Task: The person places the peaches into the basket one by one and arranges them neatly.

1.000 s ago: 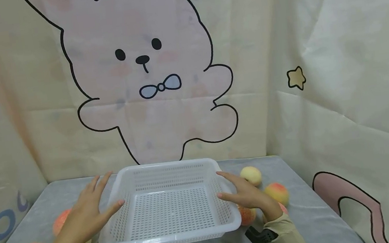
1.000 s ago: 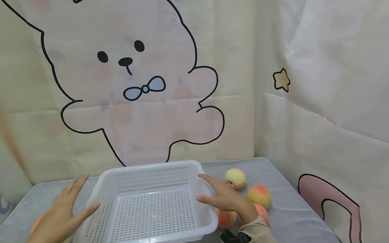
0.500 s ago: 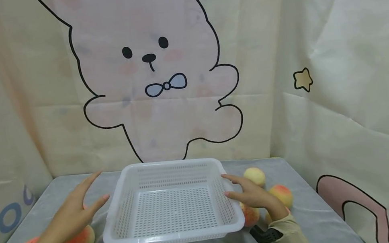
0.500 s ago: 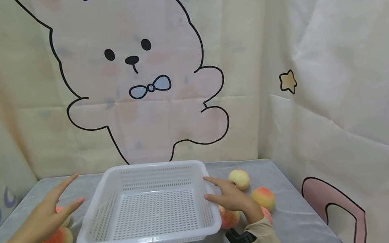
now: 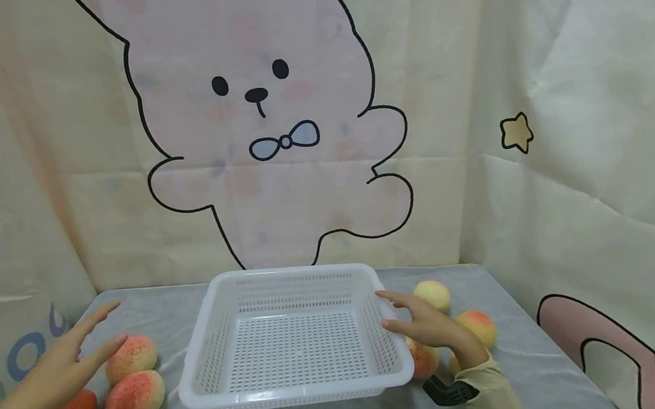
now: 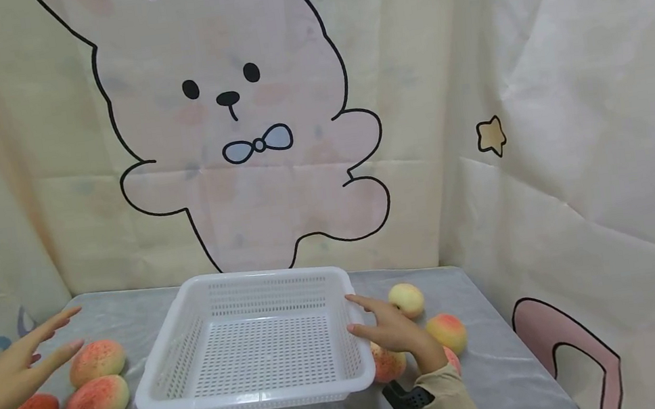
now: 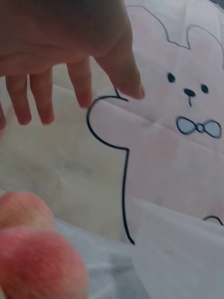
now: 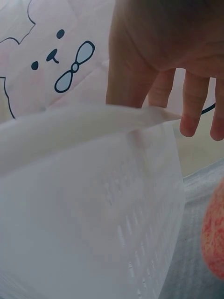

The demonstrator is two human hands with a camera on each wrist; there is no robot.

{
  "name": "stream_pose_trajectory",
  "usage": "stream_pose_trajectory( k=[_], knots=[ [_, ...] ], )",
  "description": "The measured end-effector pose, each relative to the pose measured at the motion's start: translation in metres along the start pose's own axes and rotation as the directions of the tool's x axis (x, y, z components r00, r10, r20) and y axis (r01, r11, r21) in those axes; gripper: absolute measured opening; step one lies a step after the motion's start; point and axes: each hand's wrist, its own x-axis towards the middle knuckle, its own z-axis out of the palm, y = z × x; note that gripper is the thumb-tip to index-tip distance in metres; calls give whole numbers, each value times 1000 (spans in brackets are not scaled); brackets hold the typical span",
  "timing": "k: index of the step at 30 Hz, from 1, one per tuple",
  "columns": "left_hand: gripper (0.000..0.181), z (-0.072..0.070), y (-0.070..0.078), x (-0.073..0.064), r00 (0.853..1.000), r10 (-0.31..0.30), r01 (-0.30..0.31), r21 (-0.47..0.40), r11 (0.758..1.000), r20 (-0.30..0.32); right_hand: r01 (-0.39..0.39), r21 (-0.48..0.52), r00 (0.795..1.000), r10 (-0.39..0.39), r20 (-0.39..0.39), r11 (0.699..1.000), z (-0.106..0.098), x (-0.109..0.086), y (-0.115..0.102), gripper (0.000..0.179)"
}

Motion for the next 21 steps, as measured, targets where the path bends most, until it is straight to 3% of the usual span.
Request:
stream_pose_trajectory(
  k=[8, 14, 18, 21],
  knots=[
    [72, -23, -34, -7, 987, -83, 74, 70, 995, 135, -15, 12, 1000, 16, -3, 1000, -2, -1, -4, 67],
    [62, -24, -70, -17, 988, -57, 41, 112, 993, 146, -31, -11, 999, 31, -17, 999, -3, -2, -4, 66],
    [47, -23, -98, -21, 978, -18, 4, 71, 998, 209, -25, -9, 1000, 25, -15, 1000, -5, -3, -4, 67],
    [47, -23, -113, -21, 951, 10, 6, -50, 999, 308, -18, -6, 1000, 18, -13, 1000, -6, -3, -2, 66]
  ],
)
